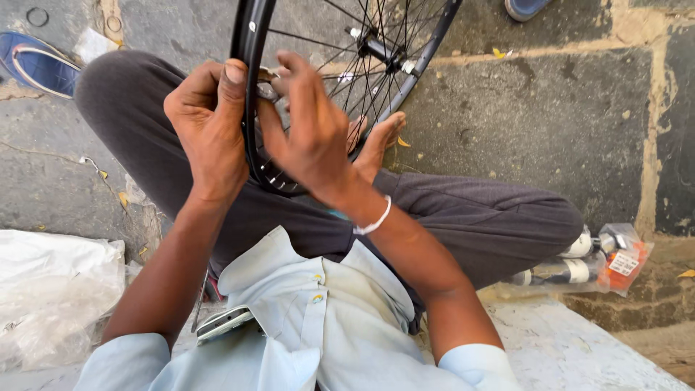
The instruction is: The person sits on the ground and uses a small abrasive tool to rub the inner surface of a bicycle rim. They rotate the wheel to access different sections and continue the rubbing motion along the rim's interior.
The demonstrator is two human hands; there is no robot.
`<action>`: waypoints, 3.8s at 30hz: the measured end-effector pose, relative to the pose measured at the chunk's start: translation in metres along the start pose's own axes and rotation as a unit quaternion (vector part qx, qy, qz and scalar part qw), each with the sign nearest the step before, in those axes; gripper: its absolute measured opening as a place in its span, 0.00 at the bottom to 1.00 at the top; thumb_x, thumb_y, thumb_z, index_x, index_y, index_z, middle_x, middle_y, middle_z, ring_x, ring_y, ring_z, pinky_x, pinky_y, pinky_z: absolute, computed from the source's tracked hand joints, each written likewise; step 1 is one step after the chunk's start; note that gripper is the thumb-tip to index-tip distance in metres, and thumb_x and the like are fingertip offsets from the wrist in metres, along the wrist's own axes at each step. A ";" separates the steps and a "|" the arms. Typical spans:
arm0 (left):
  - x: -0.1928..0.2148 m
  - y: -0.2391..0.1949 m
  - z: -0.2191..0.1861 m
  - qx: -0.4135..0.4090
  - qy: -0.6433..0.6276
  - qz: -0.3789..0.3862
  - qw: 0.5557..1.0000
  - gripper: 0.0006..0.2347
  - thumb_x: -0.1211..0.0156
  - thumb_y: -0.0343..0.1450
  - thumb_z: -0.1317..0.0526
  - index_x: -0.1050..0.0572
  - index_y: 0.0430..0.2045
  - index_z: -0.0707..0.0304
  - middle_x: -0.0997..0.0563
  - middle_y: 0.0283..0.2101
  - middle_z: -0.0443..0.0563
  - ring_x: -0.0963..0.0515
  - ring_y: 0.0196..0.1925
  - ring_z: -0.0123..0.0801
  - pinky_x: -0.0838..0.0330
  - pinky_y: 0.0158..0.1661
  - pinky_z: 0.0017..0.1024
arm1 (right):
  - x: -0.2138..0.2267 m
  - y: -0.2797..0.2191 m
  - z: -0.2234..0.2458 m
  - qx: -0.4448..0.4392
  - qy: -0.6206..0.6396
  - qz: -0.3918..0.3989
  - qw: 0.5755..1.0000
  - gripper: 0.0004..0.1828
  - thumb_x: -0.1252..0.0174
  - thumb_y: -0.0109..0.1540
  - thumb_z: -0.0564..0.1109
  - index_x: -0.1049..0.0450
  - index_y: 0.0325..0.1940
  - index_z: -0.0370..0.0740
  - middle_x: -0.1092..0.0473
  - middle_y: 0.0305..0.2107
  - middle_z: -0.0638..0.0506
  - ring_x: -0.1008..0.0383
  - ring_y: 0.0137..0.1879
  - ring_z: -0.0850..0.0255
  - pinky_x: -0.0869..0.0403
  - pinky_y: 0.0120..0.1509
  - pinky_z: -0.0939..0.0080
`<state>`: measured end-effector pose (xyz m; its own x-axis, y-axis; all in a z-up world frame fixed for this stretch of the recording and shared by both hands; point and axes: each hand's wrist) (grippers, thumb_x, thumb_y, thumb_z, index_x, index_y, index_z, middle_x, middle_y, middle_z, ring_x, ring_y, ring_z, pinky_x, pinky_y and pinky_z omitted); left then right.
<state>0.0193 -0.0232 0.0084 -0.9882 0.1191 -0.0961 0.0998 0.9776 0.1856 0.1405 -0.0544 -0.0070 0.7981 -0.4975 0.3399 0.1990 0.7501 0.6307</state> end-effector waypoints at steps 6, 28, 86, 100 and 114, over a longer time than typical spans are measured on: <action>0.013 0.006 0.000 0.052 -0.101 0.092 0.989 0.14 0.40 0.80 0.54 0.21 0.38 0.71 0.24 0.30 0.42 0.32 0.30 0.17 0.39 0.34 0.17 | 0.018 0.017 -0.020 -0.126 0.210 0.146 0.959 0.21 0.28 0.60 0.36 0.32 0.50 0.35 0.25 0.41 0.47 0.21 0.41 0.55 0.23 0.40 0.59; 0.005 -0.004 0.007 0.027 -0.077 -0.005 0.997 0.11 0.35 0.81 0.58 0.23 0.36 0.70 0.22 0.32 0.45 0.28 0.33 0.19 0.33 0.38 0.19 | 0.027 0.027 -0.042 -0.107 0.263 0.248 0.926 0.16 0.40 0.66 0.42 0.33 0.54 0.35 0.27 0.46 0.44 0.24 0.55 0.52 0.26 0.65 0.51; -0.002 0.018 -0.009 -0.048 0.015 0.054 0.997 0.12 0.37 0.80 0.57 0.21 0.41 0.71 0.22 0.41 0.44 0.27 0.39 0.20 0.33 0.43 0.20 | -0.003 0.008 -0.007 0.042 0.005 -0.062 0.997 0.15 0.35 0.61 0.33 0.33 0.48 0.35 0.32 0.48 0.36 0.21 0.49 0.43 0.20 0.47 0.53; 0.003 0.013 -0.005 -0.005 0.009 0.076 0.997 0.13 0.39 0.79 0.55 0.21 0.40 0.70 0.22 0.39 0.41 0.27 0.42 0.19 0.33 0.45 0.20 | -0.001 0.006 -0.029 0.022 0.053 -0.037 0.998 0.14 0.32 0.61 0.33 0.32 0.44 0.33 0.29 0.42 0.44 0.21 0.39 0.52 0.23 0.34 0.63; -0.011 0.007 -0.011 -0.026 0.058 0.008 0.998 0.12 0.35 0.82 0.58 0.22 0.40 0.74 0.22 0.36 0.43 0.27 0.35 0.20 0.32 0.38 0.19 | -0.001 0.014 -0.019 -0.074 0.079 -0.025 0.994 0.10 0.34 0.59 0.32 0.28 0.42 0.31 0.26 0.40 0.42 0.19 0.40 0.53 0.22 0.37 0.61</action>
<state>0.0291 -0.0199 0.0212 -0.9937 0.1106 0.0202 0.1122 0.9652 0.2361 0.1534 -0.0349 -0.0119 0.8618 -0.4707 0.1892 0.3137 0.7875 0.5305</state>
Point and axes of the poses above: each hand's wrist, its own y-axis towards the middle knuckle, its own x-axis out of the back of the hand, z = x × y
